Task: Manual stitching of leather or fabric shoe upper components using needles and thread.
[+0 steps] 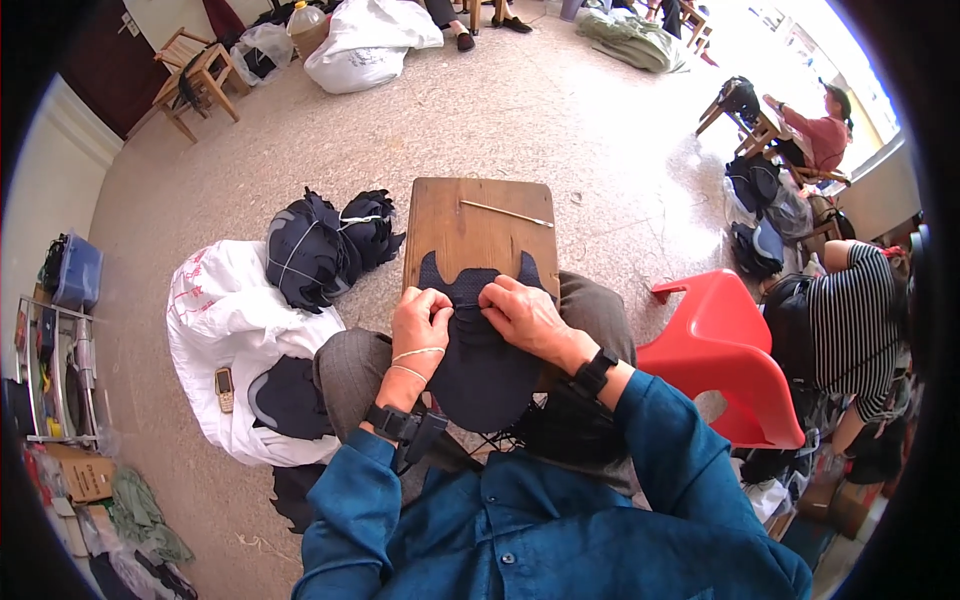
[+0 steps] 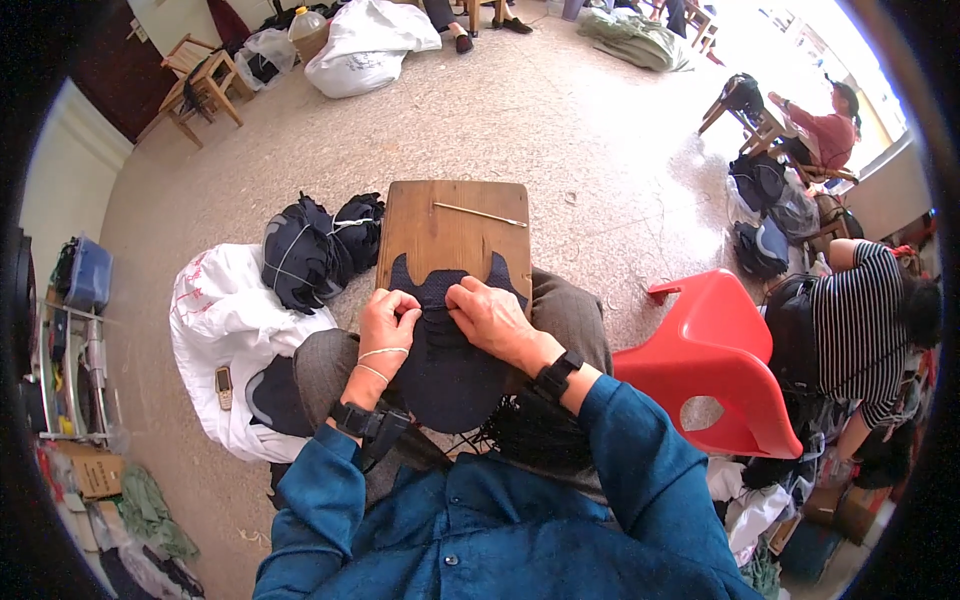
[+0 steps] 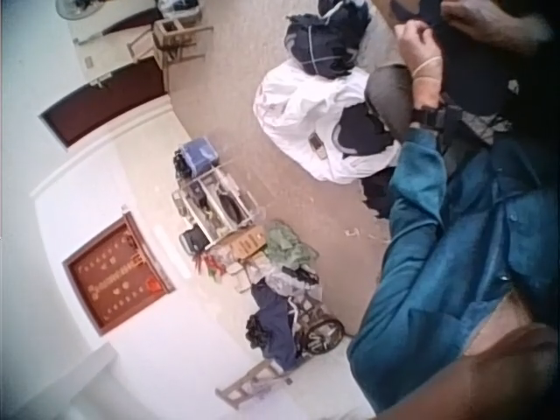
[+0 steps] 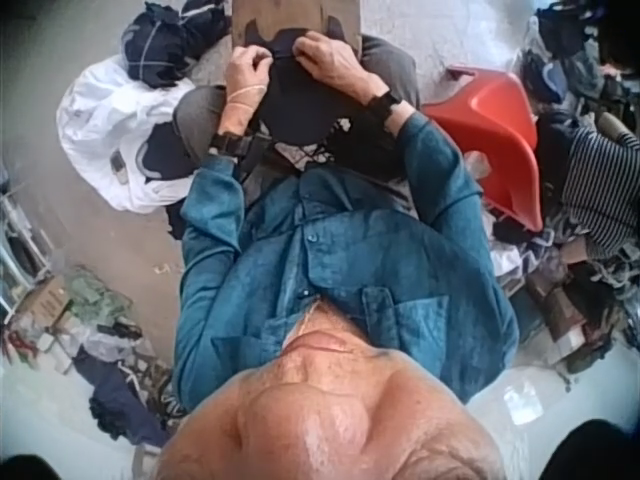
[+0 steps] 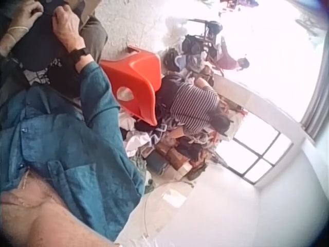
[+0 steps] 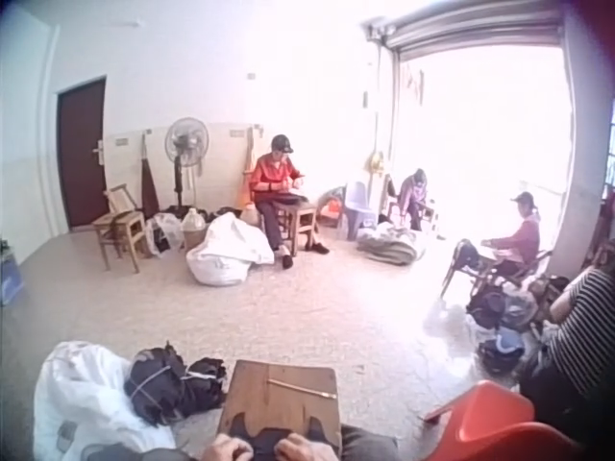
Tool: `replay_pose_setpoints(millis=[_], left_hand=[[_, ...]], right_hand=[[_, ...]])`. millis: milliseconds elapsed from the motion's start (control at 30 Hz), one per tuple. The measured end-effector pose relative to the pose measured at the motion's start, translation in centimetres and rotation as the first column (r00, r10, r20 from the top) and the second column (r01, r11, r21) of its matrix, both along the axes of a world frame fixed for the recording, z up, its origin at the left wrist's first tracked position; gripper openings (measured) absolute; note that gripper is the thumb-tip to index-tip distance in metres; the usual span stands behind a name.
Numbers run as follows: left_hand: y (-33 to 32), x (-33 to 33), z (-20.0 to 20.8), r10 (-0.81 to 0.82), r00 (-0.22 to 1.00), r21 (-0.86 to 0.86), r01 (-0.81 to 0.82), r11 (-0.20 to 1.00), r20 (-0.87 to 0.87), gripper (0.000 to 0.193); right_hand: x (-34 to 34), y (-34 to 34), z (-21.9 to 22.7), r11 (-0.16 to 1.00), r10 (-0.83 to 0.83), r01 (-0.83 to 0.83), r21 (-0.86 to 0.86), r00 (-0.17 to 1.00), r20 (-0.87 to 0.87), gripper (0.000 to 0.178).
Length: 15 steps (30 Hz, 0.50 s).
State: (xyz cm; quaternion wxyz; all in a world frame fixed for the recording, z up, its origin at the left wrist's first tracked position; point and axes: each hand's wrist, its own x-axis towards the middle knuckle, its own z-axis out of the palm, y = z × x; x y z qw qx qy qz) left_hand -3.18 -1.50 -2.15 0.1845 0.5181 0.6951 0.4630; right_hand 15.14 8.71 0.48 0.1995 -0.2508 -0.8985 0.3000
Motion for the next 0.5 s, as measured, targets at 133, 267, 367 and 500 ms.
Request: replay_pose_setpoints(millis=[133, 267, 367, 500], left_hand=[[-0.1, 0.2, -0.3, 0.041, 0.995, 0.029, -0.044, 0.999, 0.09, 0.01], [-0.3, 0.8, 0.5, 0.012, 1.0, 0.045, -0.012, 0.999, 0.004, 0.011], [0.2, 1.1, 0.2, 0.049, 0.996, -0.022, -0.051, 0.998, -0.071, 0.013], [0.4, 1.2, 0.3, 0.075, 0.993, -0.095, -0.083, 0.992, -0.086, 0.014]], right_hand=[[-0.1, -0.6, 0.8, 0.999, -0.035, 0.037, 0.034, 0.998, -0.055, 0.008], [0.0, -0.6, -0.1, 0.999, -0.037, 0.036, -0.015, 0.994, -0.104, 0.006], [-0.1, -0.6, -0.6, 0.991, -0.106, 0.095, -0.096, 0.987, -0.123, 0.006], [0.1, -1.0, -0.4, 0.953, -0.206, 0.169, -0.251, 0.97, -0.129, 0.008]])
